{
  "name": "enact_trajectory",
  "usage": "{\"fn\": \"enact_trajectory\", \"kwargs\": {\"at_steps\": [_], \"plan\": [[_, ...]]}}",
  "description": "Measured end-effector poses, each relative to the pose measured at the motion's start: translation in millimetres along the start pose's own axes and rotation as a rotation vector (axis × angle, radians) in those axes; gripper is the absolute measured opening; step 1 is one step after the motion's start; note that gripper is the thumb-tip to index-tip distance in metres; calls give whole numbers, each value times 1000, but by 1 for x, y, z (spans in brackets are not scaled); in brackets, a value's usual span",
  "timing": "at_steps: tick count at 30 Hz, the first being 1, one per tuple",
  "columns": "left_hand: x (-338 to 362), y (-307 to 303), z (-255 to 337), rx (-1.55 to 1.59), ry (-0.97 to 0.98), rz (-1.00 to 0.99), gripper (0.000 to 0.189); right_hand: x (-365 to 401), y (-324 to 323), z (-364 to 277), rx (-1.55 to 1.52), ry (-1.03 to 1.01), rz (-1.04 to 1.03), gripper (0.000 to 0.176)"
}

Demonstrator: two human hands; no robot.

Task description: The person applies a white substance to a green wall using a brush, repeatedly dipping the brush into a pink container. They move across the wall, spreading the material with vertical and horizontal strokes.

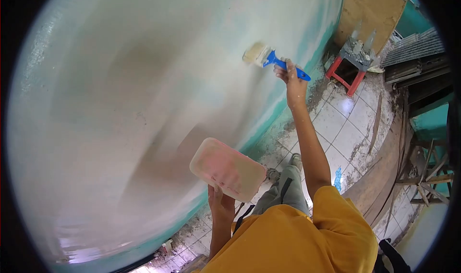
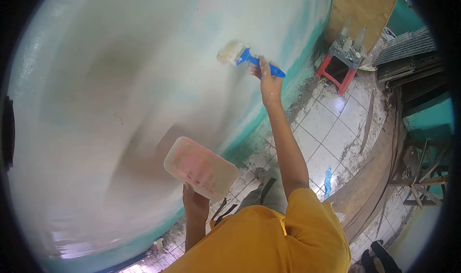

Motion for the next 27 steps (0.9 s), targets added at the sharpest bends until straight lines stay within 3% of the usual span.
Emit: {"fn": "enact_trajectory", "kwargs": {"at_steps": [3,7,9,11,12,16,21,23,27], "plan": [[0,0,-1,-15,-13,-4,70,-2,-7,17,-172,70,-50,32],[-2,3,-6,-45,-27,9,70,5,-42,148,-159,222,65,32],[-4,14,-3,-342,31,-23,73,14,-69,204,-39,279,146,31],[0,3,-6,-216,-15,20,71,19,-88,226,63,325,161,30],[0,-1,-10,-76,-63,46,71,18,-89,225,174,350,178,29],[-1,-5,-13,-96,-88,36,72,-7,-74,181,350,245,113,30],[-3,1,-15,-77,-81,-6,72,-26,-10,10,198,-30,56,33],[-3,-1,-13,-61,-101,-5,72,-22,-3,-17,-104,-49,35,33],[-4,-6,-15,-63,-109,36,74,-14,-29,93,-151,141,195,32]]}}
Point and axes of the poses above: each hand's wrist, its own x-axis away from the middle knuckle, its own y-axis out of the palm, z = x × y, the point moved 8 cm from there along -x, towards the middle knuckle, and after that the axes turned 11 degrees about x, right-handed, at the moved point
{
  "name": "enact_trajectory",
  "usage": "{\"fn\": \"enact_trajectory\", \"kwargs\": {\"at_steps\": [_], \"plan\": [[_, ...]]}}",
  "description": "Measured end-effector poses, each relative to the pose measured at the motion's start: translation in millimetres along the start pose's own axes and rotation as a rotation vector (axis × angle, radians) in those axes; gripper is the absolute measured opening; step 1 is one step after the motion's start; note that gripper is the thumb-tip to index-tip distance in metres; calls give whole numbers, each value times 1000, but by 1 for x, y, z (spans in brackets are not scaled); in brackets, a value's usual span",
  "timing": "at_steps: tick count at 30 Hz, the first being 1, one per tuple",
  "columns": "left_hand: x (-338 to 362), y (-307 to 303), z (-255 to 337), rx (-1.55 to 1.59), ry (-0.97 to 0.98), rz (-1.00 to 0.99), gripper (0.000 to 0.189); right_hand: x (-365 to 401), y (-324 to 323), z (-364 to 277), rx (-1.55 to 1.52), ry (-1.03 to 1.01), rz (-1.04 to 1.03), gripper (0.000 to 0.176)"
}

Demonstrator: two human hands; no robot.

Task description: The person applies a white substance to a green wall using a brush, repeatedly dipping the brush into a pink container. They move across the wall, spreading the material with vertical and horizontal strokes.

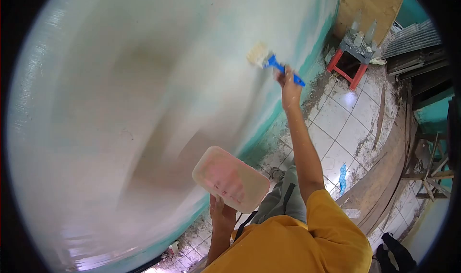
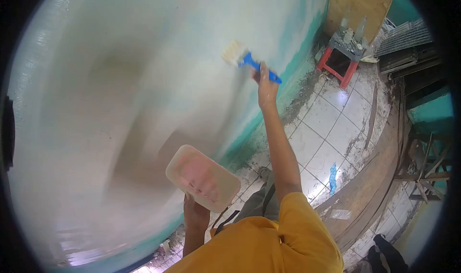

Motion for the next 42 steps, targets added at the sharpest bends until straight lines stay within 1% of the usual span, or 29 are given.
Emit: {"fn": "enact_trajectory", "kwargs": {"at_steps": [2,3,4,5,6,8,9,11,13,15,16,18,19,20,21,22,24,25,27,28,29,31,32,34,37,38,39,40,42], "plan": [[1,-8,0,-12,3,6,75,-1,-36,65,69,67,41,30],[3,-12,0,-21,5,17,76,-2,-54,93,68,68,38,30],[4,-13,0,-21,8,16,76,-4,-71,117,152,53,41,30],[5,-15,0,-11,9,16,76,-6,-80,127,235,37,46,29],[5,-15,1,0,10,15,76,-8,-82,126,232,35,46,29],[2,-14,1,-10,8,-6,75,-12,-87,118,429,23,81,31],[4,-14,1,-20,6,-16,75,-14,-82,109,431,20,79,31],[5,-14,0,-10,5,-12,74,-20,-55,71,521,-9,60,32],[5,-13,-1,-3,5,-11,74,-11,-7,-4,513,-125,17,33],[5,-10,0,-3,8,-45,73,-3,27,-62,353,-224,-42,32],[5,-10,0,-4,4,-45,73,3,33,-85,355,-224,-39,32],[3,-4,2,-165,38,-119,72,13,44,-114,84,-223,-156,31],[2,-7,1,-163,34,-116,72,11,41,-105,89,-221,-155,31],[1,-13,-3,-75,3,-90,72,7,35,-87,39,-190,-159,31],[0,-17,-7,15,-25,-66,72,1,29,-67,-12,-162,-165,30],[0,-17,-8,21,-27,-69,72,-2,17,-35,-10,-103,-121,30],[1,-13,-4,-145,37,-103,71,-2,-16,30,41,-16,-39,29],[2,-17,-2,-151,41,-98,71,1,-34,61,115,4,-21,29],[1,-31,-9,32,-18,2,70,3,-75,128,268,72,3,29],[1,-34,-12,33,-19,3,70,5,-94,157,347,122,10,29],[-1,-37,-15,15,-10,8,70,4,-105,170,349,118,8,29],[-2,-39,-16,6,1,20,70,10,-114,180,527,148,-15,32],[-2,-37,-16,7,6,2,70,13,-116,183,533,149,-21,32],[1,-33,-14,22,21,-15,70,21,-112,167,429,162,47,33],[3,-25,-8,67,73,-5,67,43,-96,122,363,121,13,31],[3,-20,-4,68,99,-26,64,53,-90,103,397,94,-52,30],[2,-16,0,70,123,-45,62,70,-85,76,401,77,-69,30],[4,-8,5,107,138,-54,62,93,-69,26,407,47,-101,29],[-7,4,15,64,180,-72,57,126,-50,-40,424,21,-130,27]]}}
Point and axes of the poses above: each hand's wrist, its own x-axis away from the middle knuckle, its own y-axis out of the palm, z = x × y, the point moved 8 cm from there along -x, towards the middle knuckle, and after that the axes turned 11 degrees about x, right-handed, at the moved point
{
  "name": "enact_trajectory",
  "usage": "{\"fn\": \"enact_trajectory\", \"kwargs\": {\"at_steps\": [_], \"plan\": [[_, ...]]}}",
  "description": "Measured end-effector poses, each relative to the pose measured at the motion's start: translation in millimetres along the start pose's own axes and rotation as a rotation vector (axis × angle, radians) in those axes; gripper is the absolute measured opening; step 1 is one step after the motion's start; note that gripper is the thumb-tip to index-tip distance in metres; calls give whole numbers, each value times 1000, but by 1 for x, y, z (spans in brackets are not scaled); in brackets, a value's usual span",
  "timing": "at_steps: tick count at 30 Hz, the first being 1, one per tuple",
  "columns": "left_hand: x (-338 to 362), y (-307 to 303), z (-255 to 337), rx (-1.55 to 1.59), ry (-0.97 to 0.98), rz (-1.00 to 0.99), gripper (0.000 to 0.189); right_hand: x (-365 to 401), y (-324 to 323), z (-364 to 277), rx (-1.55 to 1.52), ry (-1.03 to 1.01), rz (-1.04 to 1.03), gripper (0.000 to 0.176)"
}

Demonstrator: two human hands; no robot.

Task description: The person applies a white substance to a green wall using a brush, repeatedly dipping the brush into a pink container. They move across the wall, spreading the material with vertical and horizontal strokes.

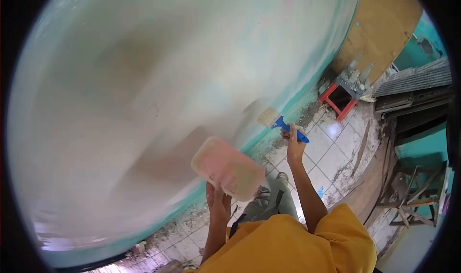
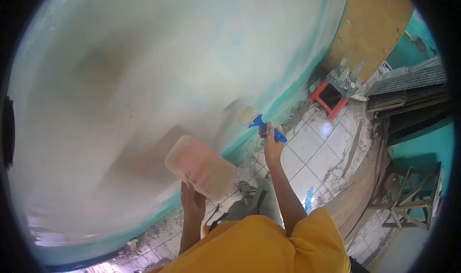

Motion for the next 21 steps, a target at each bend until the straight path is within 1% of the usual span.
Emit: {"fn": "enact_trajectory", "kwargs": {"at_steps": [2,3,4,5,6,8,9,11,12,13,15,16,17,19,21], "plan": [[-8,7,1,2,12,-9,56,26,-17,-48,28,-22,58,25],[-11,12,0,-19,22,-24,55,35,-24,-68,48,-23,46,25],[-18,16,-2,-3,25,-10,55,42,-30,-92,35,-84,63,25],[-23,21,-2,-57,55,-7,58,50,-38,-113,25,-140,80,24],[-23,24,-3,-113,80,-4,60,58,-44,-128,44,-132,68,24],[-27,38,-3,-134,103,-5,61,66,-45,-169,76,-264,-37,23],[-30,49,-4,-160,126,-18,61,69,-48,-182,83,-279,-29,23],[-33,68,-10,-173,144,-23,62,77,-42,-202,178,-348,-102,24],[-33,74,-12,-204,166,-10,64,77,-41,-205,295,-372,-179,24],[-34,81,-17,-199,168,-7,64,75,-41,-209,299,-374,-183,24],[-32,101,-24,-276,236,-65,67,75,-32,-222,390,-470,-264,21],[-32,109,-29,-274,237,-65,67,77,-30,-239,551,-599,-278,21],[-29,119,-33,-250,243,-77,65,71,-38,-241,552,-599,-276,21],[-28,137,-44,-225,260,-102,62,57,-44,-247,677,-635,-350,21],[-27,150,-57,-286,287,-104,62,47,-56,-260,621,-658,-344,21]]}}
Point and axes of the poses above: each hand's wrist, its own x-axis away from the middle knuckle, its own y-axis out of the palm, z = x × y, the point moved 8 cm from there along -x, towards the middle knuckle, and after that the axes turned 11 degrees about x, right-handed, at the moved point
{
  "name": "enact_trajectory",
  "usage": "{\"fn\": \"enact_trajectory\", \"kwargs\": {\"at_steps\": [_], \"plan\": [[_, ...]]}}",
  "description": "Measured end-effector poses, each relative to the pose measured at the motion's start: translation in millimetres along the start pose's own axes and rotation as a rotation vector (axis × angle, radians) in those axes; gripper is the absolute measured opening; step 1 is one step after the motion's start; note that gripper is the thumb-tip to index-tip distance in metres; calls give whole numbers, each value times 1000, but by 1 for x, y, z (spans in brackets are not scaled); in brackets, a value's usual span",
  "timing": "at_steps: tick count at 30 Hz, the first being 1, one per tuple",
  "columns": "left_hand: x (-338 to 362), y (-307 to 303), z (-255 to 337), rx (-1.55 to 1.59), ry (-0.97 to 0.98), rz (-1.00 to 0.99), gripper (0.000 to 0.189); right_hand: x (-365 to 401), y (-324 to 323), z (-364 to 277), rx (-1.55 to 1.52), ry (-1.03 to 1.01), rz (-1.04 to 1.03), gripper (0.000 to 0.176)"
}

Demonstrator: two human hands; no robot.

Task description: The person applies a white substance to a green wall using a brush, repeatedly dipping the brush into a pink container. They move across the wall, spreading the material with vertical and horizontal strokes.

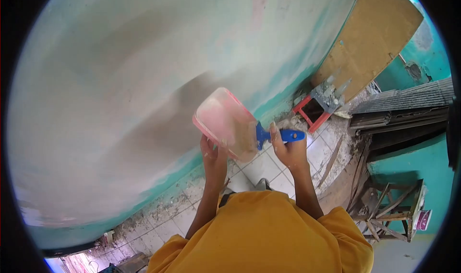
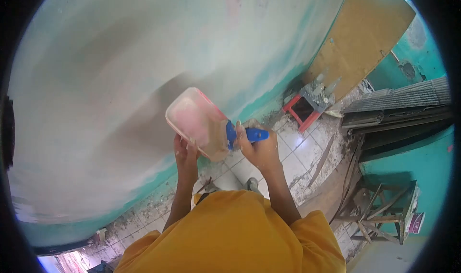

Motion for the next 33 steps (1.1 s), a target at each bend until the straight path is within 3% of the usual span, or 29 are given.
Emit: {"fn": "enact_trajectory", "kwargs": {"at_steps": [3,10,13,17,20,28,33], "plan": [[4,28,-18,7,-7,31,63,-5,-14,24,90,-21,-122,26],[9,82,-43,-27,60,71,65,-26,-55,76,68,-35,-119,28],[6,96,-45,15,56,109,65,-36,-85,99,-197,100,1,24],[7,108,-44,-24,-1,143,65,-43,-107,111,-141,68,27,23],[2,110,-49,-48,26,155,64,-43,-113,123,-182,65,145,25],[4,126,-48,-102,95,134,66,-36,-105,118,-317,136,106,18],[12,132,-54,-107,84,163,69,-38,-84,109,-46,-70,-90,20]]}}
Point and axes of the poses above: each hand's wrist, its own x-axis away from the middle knuckle, its own y-axis out of the palm, z = x × y, the point moved 8 cm from there along -x, towards the middle knuckle, and after that the axes turned 11 degrees about x, right-handed, at the moved point
